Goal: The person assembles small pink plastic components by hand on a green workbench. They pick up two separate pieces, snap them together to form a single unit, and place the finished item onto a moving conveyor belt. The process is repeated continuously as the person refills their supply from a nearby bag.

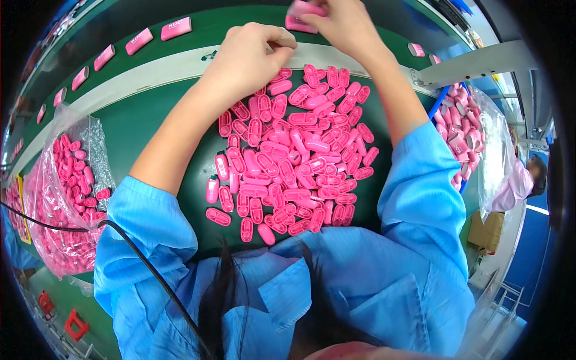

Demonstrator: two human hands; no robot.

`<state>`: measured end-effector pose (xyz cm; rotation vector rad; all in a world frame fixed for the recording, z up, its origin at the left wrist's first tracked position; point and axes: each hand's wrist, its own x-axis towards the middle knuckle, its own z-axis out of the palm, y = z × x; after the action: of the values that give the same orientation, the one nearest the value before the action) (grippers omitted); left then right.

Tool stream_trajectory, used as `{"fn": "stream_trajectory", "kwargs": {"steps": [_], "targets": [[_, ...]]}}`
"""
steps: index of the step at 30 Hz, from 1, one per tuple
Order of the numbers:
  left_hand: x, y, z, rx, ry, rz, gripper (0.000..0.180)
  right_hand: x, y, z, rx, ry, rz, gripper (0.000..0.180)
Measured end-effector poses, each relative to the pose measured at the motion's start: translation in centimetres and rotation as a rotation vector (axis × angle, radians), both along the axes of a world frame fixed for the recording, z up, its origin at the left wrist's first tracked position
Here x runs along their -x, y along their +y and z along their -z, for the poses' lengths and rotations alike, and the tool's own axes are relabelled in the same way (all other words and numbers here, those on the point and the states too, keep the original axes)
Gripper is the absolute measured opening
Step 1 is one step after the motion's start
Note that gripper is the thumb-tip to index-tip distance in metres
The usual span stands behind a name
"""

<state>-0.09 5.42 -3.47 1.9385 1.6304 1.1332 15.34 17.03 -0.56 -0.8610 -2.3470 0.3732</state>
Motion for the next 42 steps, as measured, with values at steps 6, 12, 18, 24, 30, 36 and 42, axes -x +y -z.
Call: {"fn": "stream_trajectory", "kwargs": {"steps": [6,12,18,24,30,36,42], "targets": [[-2.3,-0.5,-1.6,0.084,0.328,-0.075,0.030,-7.7,0.0,3.1,-0.004,-0.150,0.111,0.031],[-4.6,-1.0,-0.6,-0.049,0.469,0.022,0.026,-8.1,-1.6,2.3,-0.312,-0.198,0.104,0.027],[-1.8,0.0,-0.8,0.049,-0.053,-0.043,0.030,-5.8,-1.9,1.3,0.672,0.389,-0.140,0.021],[0.5,1.1,1.1,0.290,-1.015,0.155,0.036,-2.4,-2.6,3.4,0.754,0.506,-0.327,0.022],[0.4,1.2,1.3,0.256,-0.955,0.073,0.031,-3.8,-2.5,4.0,0.986,0.543,-0.202,0.032],[-1.2,0.3,1.5,0.122,-0.892,0.004,0.027,-3.2,-3.2,4.3,1.054,0.655,-0.257,0.021],[-0.9,-0.1,0.8,0.183,-0.816,-0.002,0.026,-3.2,-3.5,4.0,1.052,0.689,-0.286,0.021]]}}
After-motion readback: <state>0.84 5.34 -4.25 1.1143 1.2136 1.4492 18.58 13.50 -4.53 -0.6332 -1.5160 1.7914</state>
